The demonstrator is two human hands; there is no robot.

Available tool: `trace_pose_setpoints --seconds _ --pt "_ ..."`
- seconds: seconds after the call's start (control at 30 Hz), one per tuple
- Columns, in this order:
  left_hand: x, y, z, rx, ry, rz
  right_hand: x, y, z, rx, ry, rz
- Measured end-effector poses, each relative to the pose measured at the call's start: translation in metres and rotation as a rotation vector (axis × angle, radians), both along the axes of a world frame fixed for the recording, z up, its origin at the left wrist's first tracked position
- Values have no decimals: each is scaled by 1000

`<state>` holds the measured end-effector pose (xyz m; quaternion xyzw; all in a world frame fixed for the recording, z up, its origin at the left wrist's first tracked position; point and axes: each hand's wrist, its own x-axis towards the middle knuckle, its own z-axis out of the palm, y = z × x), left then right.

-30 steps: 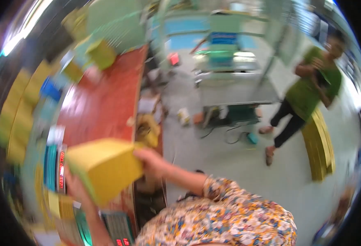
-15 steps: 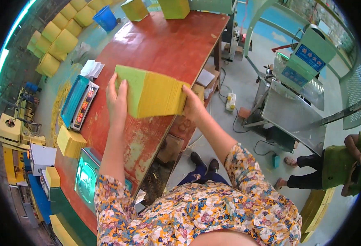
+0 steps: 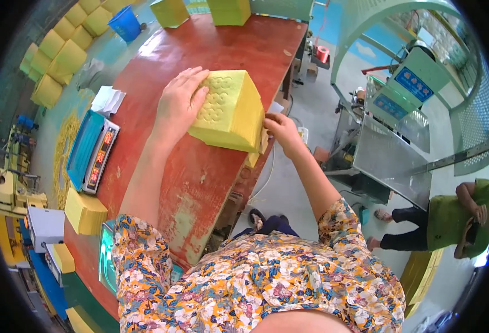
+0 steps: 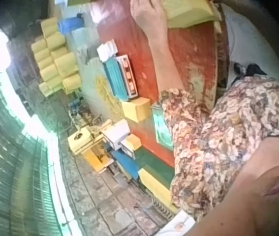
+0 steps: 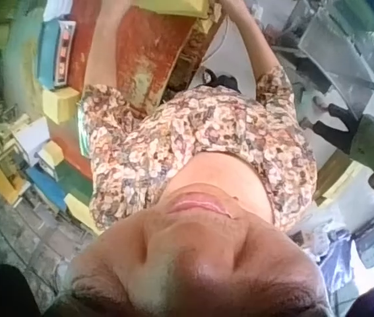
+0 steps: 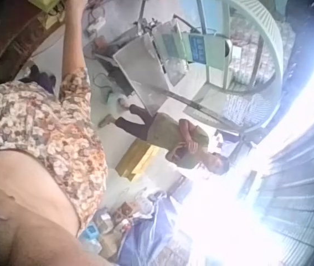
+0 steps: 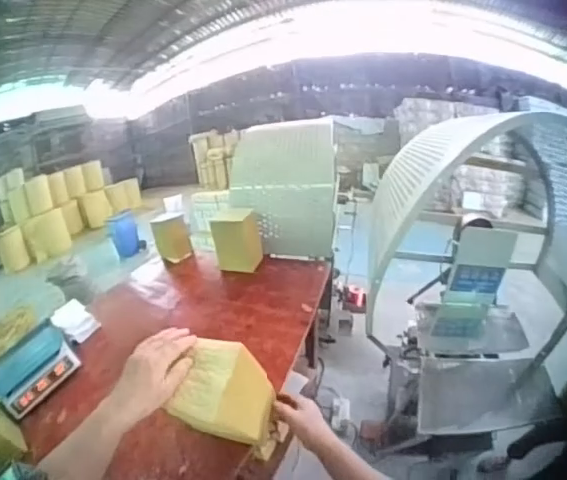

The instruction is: Weighing yellow blocks on a digital scale and organizing them in an industrial setting.

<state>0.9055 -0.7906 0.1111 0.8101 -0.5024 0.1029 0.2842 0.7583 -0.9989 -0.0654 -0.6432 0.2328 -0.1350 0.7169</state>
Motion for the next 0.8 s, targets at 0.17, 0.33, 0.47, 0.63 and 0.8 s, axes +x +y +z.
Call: trace_pose_setpoints --seconds 0.17,0.33,0.47,0.63,0.8 --pt "-29 7 30 147 -290 -21 -57 54 8 -614 -77 -6" --pt "-55 10 35 343 -206 -86 -54 63 21 -605 123 -97" --pt "-51 21 7 399 -240 -83 -35 56 20 -813 82 40" --pt "-13 -1 -18 375 -427 -24 1 22 13 -983 69 147" --pt "65 -65 -3 378 -389 18 92 -32 10 -1037 24 95"
